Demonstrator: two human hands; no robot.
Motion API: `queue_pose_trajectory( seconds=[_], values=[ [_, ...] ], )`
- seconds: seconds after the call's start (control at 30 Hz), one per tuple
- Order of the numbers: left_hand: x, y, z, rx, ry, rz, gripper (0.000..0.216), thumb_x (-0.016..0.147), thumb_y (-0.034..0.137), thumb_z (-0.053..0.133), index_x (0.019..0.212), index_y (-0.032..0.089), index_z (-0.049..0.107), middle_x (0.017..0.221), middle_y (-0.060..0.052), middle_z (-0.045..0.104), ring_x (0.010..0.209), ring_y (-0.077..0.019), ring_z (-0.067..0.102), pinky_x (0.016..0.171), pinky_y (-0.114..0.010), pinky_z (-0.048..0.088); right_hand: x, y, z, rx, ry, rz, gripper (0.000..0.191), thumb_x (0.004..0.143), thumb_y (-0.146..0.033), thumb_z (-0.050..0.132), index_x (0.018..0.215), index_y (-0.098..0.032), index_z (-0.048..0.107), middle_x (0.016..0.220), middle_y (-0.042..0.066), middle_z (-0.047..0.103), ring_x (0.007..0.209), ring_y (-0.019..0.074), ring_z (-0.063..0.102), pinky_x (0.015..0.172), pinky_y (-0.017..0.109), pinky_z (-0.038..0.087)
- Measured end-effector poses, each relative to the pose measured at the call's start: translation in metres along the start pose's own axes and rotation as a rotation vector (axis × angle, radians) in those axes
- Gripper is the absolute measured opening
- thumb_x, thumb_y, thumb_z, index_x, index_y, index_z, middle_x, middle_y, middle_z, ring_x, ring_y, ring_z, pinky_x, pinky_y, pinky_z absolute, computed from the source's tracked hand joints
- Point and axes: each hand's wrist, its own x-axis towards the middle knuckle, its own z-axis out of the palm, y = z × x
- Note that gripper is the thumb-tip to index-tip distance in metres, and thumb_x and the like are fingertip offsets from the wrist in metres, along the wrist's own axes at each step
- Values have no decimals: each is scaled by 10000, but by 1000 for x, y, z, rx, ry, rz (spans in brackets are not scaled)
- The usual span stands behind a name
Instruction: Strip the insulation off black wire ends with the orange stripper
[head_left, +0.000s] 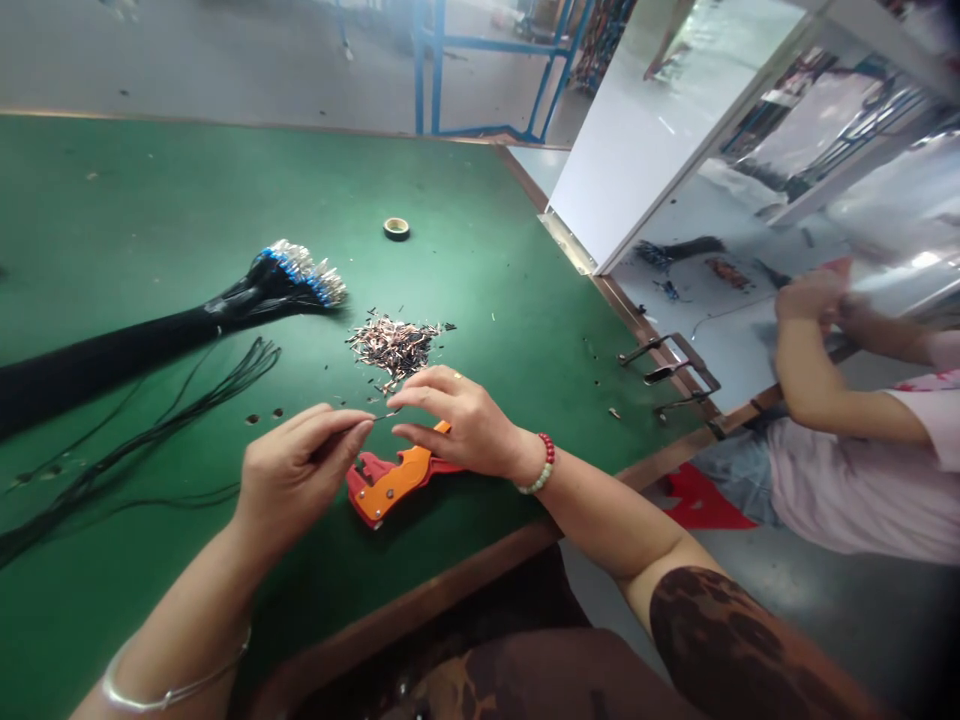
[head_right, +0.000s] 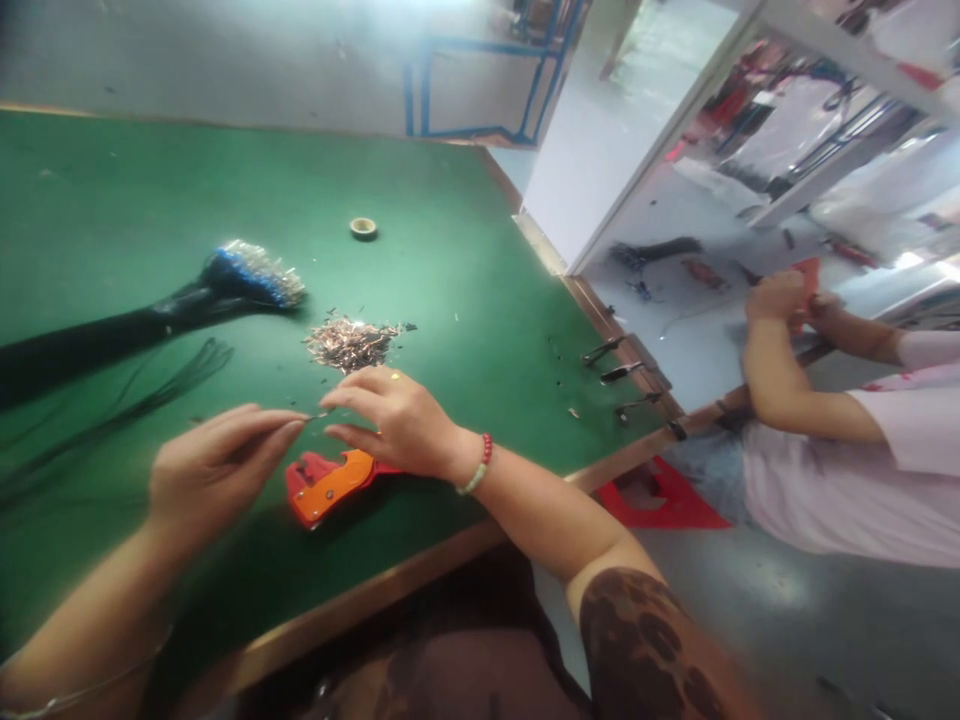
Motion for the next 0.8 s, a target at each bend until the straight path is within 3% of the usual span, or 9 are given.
queue_pose_trajectory(
  seconds=[0.13,0.53,0.7,0.8],
  values=[
    [-3,0,5,-20,-40,10,71,953,250,685,957,242,755,820,26,766,634,-106,669,634,-215,503,-1,1,4,-13,-9,32,225,1084,-319,552,1004,-187,715,1044,96,734,1047,204,668,984,386,540],
    [-5,3,7,-23,-27,-62,107,946,292,691,899,230,764,818,27,798,650,-113,708,641,-200,535,2,10,7,282,154,114,131,1022,-249,659,923,-170,692,937,54,699,909,155,661,864,322,581],
    [-4,-2,-4,22,120,-242,205,926,416,722,893,225,788,750,23,785,579,-113,668,575,-214,524,5,32,-11,292,353,400,196,1014,-342,672,910,-176,684,885,22,664,791,121,626,771,283,553],
    [-3,-4,-5,19,120,-239,219,922,427,726,880,221,788,740,23,782,570,-108,664,567,-209,522,5,38,-15,170,307,378,193,1049,-347,610,1043,-192,726,1018,61,701,939,163,662,909,341,557]
  ],
)
